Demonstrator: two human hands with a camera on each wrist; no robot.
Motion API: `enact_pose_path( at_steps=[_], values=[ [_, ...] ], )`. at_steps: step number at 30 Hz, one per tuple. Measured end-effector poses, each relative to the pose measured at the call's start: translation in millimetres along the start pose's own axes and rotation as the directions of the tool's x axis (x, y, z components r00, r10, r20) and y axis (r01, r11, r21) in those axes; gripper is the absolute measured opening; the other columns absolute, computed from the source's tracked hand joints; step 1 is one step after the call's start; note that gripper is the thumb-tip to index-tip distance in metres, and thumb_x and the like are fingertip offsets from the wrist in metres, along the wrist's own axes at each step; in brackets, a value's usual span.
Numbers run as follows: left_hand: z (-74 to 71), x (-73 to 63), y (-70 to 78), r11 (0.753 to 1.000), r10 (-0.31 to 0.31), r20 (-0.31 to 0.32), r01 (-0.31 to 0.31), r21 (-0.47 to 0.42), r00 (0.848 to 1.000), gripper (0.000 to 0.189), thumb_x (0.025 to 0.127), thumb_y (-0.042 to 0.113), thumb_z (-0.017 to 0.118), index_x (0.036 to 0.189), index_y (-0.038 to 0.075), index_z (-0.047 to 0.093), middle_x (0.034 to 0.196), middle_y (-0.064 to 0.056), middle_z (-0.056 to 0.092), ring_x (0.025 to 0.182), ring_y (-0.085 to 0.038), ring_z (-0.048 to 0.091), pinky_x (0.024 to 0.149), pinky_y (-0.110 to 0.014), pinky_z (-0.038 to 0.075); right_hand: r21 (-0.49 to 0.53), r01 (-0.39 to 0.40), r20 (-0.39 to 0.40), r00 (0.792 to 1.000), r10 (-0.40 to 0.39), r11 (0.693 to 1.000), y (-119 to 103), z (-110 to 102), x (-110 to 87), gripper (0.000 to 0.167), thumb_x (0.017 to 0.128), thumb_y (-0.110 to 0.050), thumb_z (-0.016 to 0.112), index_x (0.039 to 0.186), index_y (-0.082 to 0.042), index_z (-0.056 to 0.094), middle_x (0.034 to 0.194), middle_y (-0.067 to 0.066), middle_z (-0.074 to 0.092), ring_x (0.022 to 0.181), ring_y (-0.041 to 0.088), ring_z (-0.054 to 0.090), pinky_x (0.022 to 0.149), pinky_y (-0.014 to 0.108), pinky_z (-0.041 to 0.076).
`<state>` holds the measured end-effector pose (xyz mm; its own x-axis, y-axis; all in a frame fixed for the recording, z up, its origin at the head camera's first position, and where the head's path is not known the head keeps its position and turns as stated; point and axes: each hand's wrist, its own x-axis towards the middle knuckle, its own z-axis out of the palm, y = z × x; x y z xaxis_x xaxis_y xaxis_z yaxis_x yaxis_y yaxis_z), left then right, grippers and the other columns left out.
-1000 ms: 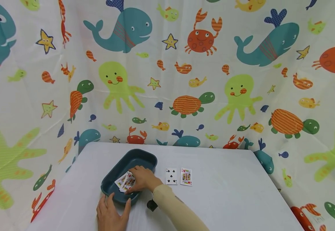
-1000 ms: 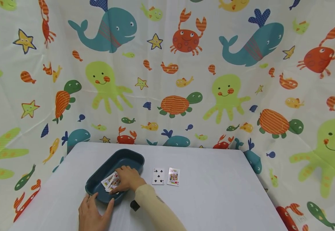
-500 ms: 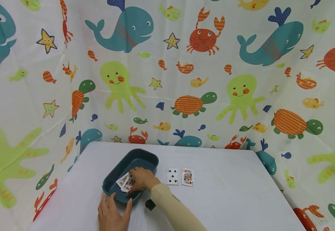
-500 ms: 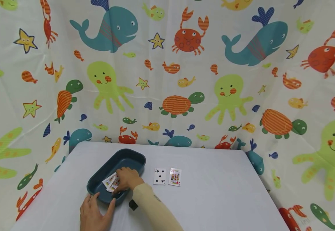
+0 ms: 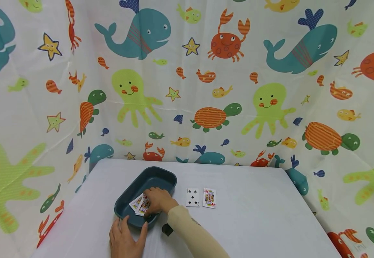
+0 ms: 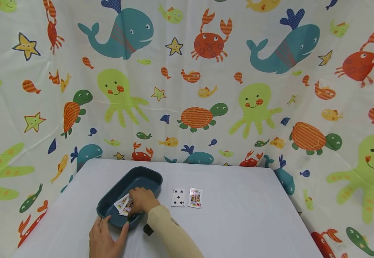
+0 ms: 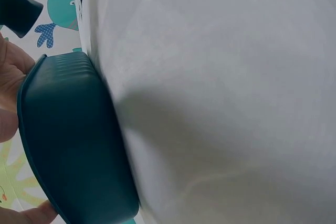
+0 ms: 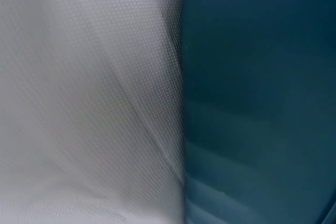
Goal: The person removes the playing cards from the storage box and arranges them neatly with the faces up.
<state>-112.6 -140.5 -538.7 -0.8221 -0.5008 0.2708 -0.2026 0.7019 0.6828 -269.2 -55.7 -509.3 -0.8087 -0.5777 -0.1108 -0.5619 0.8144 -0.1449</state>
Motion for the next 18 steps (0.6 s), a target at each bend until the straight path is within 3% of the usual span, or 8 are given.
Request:
enact_pose_path(
  at_steps=[18],
  values=[
    [0.9, 0.1, -2.5, 1.000, 0.023, -0.029, -0.023, 0.006, 0.999, 0.074, 0.084, 0.032, 0.082, 0.131, -0.014, 0.049, 0.138, -0.040, 0.037, 0.131, -0.055, 0.033, 0.107, -0.070, 0.029, 0.066, 0.024, -0.038, 0.999, -0.022, 0.998, 0.7, -7.2, -3.9, 0.079, 0.075, -0.048, 0.090, 0.143, -0.024, 0.057, 0.133, -0.007, 0.062, 0.117, 0.009, 0.058, 0.098, 0.032, 0.052]
  ],
)
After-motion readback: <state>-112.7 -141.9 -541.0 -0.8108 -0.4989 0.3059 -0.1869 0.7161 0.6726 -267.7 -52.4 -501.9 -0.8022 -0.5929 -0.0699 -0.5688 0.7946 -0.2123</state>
